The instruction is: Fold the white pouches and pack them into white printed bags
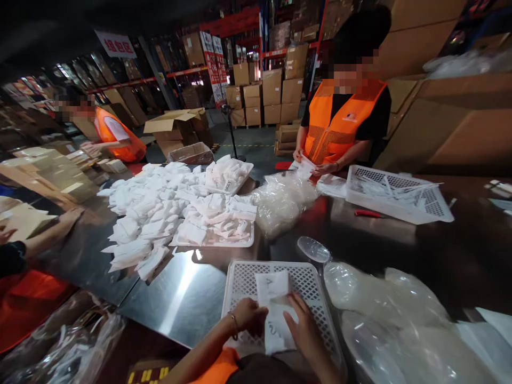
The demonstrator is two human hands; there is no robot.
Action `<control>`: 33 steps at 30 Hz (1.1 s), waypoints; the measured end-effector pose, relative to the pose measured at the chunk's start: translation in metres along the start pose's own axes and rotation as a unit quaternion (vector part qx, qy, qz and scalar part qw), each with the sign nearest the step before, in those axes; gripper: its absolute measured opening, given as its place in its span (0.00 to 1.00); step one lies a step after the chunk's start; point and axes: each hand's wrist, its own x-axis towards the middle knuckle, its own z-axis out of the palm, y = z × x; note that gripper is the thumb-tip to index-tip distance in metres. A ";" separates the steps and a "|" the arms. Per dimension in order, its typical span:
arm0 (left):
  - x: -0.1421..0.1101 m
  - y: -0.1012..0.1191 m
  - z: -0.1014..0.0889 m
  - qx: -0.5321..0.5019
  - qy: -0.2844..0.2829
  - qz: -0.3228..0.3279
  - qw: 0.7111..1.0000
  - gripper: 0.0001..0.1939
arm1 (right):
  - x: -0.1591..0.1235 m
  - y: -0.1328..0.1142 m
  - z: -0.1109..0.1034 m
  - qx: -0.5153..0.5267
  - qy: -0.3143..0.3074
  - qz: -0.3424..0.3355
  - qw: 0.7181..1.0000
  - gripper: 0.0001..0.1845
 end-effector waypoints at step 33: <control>-0.022 0.041 0.015 0.319 0.191 0.103 0.922 0.15 | -0.024 -0.007 0.022 -0.205 -0.046 -0.122 0.970 0.24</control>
